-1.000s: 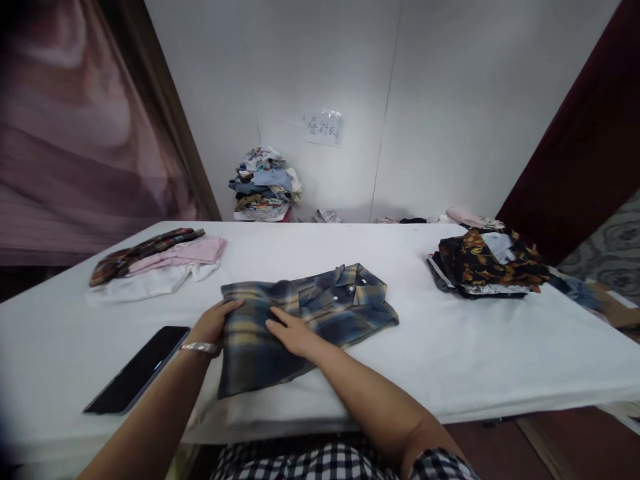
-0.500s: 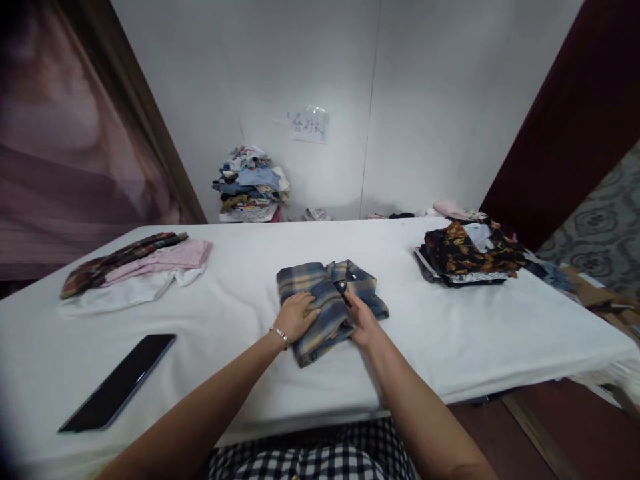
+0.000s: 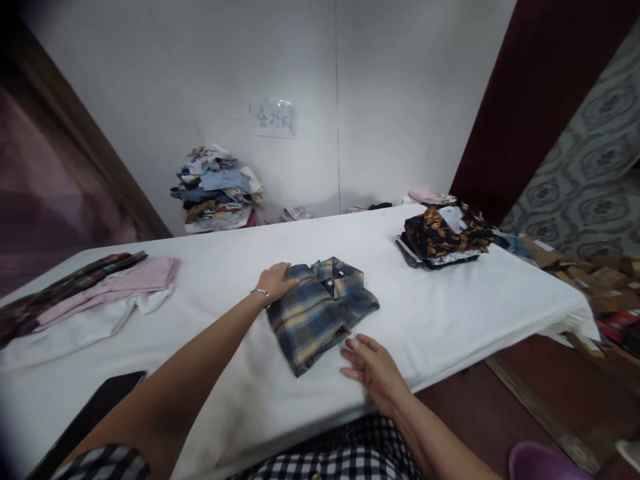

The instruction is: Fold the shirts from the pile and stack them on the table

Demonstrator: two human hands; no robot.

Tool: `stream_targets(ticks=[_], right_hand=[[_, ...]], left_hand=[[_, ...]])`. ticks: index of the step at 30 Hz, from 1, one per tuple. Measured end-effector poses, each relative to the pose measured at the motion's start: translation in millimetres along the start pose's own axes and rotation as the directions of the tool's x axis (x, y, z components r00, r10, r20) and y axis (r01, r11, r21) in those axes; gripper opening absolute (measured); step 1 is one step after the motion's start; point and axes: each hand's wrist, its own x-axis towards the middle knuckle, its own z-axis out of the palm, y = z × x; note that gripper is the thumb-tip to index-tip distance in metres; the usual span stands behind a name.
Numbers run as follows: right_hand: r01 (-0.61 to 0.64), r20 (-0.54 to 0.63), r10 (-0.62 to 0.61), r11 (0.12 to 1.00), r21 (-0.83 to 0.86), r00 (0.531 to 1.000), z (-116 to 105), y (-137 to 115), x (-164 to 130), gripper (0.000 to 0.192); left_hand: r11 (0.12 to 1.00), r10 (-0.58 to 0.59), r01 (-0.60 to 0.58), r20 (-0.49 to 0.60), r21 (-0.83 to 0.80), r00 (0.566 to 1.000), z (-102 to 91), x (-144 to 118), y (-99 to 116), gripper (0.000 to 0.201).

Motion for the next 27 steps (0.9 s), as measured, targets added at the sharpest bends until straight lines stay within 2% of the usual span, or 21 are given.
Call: stream_targets(ticks=[3,7,9,12,14,16,18,21,23,24,26,27], right_hand=[[-0.065,0.046,0.064,0.998,0.011,0.997,12.1,-1.5,-2.1,0.037],[-0.075,0.091,0.075,0.997,-0.003,0.993,37.4,-7.1,17.5,0.037],[-0.089,0.069,0.090,0.996,-0.021,0.994,46.7,-8.2,29.3,0.036],[-0.109,0.029,0.110,0.993,-0.040,0.993,51.7,-6.3,43.2,0.029],[-0.064,0.015,0.064,0.997,-0.039,0.998,50.2,-4.8,48.9,0.025],[0.039,0.041,-0.036,0.997,-0.063,0.999,47.9,-7.8,52.3,0.026],[0.164,0.080,-0.154,0.978,-0.127,0.985,47.8,-20.7,54.8,0.026],[0.378,0.109,-0.362,0.892,-0.248,0.926,54.2,-62.6,60.0,0.026],[0.543,0.161,-0.519,0.782,-0.305,0.839,60.4,-98.9,65.0,0.029],[0.619,0.200,-0.588,0.717,-0.321,0.784,62.7,-115.9,67.6,0.031],[0.734,0.292,-0.677,0.580,-0.353,0.676,62.8,-140.7,71.9,0.032],[0.772,0.337,-0.700,0.513,-0.376,0.630,59.7,-146.3,73.2,0.030]], left_hand=[[0.998,-0.045,0.049,0.100,-0.036,0.994,8.5,26.1,-5.1,0.059],[0.984,-0.120,0.143,0.197,-0.109,0.973,12.8,51.8,-4.1,0.064],[0.969,-0.157,0.194,0.224,-0.155,0.962,12.1,60.5,-0.3,0.060],[0.931,-0.199,0.274,0.294,-0.242,0.935,10.5,65.6,6.8,0.044],[0.891,-0.209,0.333,0.374,-0.308,0.904,7.9,63.6,10.3,0.031],[0.843,-0.192,0.379,0.445,-0.381,0.874,1.3,59.9,12.0,0.023],[0.794,-0.150,0.384,0.459,-0.472,0.876,-12.1,57.6,12.2,0.023],[0.716,-0.061,0.282,0.345,-0.638,0.937,-45.0,59.0,12.1,0.042],[0.622,0.025,0.115,0.166,-0.775,0.986,-71.0,58.1,12.8,0.065],[0.563,0.060,0.007,0.049,-0.827,0.997,-83.0,54.6,12.9,0.075],[0.502,0.096,-0.208,-0.184,-0.840,0.978,-99.7,37.9,11.2,0.086],[0.522,0.104,-0.278,-0.263,-0.806,0.959,-102.6,23.8,8.7,0.088]])
